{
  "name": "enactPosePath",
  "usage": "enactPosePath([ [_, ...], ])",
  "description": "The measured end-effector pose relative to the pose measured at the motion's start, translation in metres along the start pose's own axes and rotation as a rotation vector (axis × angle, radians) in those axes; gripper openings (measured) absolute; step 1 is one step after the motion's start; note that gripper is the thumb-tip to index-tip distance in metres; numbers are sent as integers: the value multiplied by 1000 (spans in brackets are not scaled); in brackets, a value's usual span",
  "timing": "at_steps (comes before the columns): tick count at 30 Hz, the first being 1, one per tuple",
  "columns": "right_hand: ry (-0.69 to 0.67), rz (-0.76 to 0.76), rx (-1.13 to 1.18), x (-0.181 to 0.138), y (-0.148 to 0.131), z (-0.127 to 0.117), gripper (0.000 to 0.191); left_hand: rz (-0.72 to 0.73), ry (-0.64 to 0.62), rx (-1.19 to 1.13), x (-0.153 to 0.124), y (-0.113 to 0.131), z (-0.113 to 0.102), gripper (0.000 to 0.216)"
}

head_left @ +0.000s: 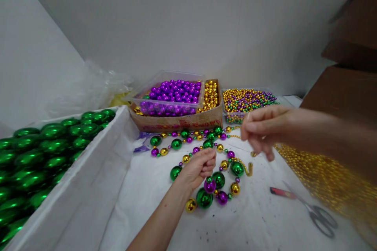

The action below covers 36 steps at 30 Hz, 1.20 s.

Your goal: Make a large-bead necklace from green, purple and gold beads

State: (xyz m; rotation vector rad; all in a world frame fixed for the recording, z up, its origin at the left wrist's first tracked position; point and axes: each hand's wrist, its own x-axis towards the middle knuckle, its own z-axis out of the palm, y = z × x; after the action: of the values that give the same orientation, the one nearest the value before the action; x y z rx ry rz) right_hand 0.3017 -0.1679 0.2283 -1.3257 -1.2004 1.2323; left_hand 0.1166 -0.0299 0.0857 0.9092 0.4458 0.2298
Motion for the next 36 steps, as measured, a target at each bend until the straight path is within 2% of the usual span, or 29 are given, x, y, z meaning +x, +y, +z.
enactPosePath([
  [2,-154,94,14,5,6,9,21,113,16,81,-1,11,17,29],
  [3,-187,110,15,9,9,12,22,169,13,117,-2,18,27,29],
  [6,-178,77,19,22,12,16,22,282,-1,211,-4,35,54,30],
  [9,-140,10,22,32,6,14,22,340,-26,291,-3,44,71,30],
  [13,21,-121,2,37,-2,4,17,320,-49,328,-4,41,71,23],
  [17,190,-168,42,39,-4,-8,19,266,-27,347,-11,37,62,21],
  [22,240,-222,237,52,-6,-15,20,303,11,353,-20,47,60,20],
  [25,258,-307,323,61,4,-14,17,343,37,343,-25,62,61,18],
  [28,387,-377,199,60,45,4,15,477,92,314,-35,84,59,13],
  [29,459,-365,75,56,68,15,21,533,114,312,-40,93,57,11],
  [31,542,-260,-349,44,122,44,27,634,155,330,-50,111,54,8],
  [35,385,-161,-600,15,224,101,14,770,217,418,-68,135,46,10],
  [36,350,-154,-652,9,240,109,22,788,224,446,-71,138,44,10],
])
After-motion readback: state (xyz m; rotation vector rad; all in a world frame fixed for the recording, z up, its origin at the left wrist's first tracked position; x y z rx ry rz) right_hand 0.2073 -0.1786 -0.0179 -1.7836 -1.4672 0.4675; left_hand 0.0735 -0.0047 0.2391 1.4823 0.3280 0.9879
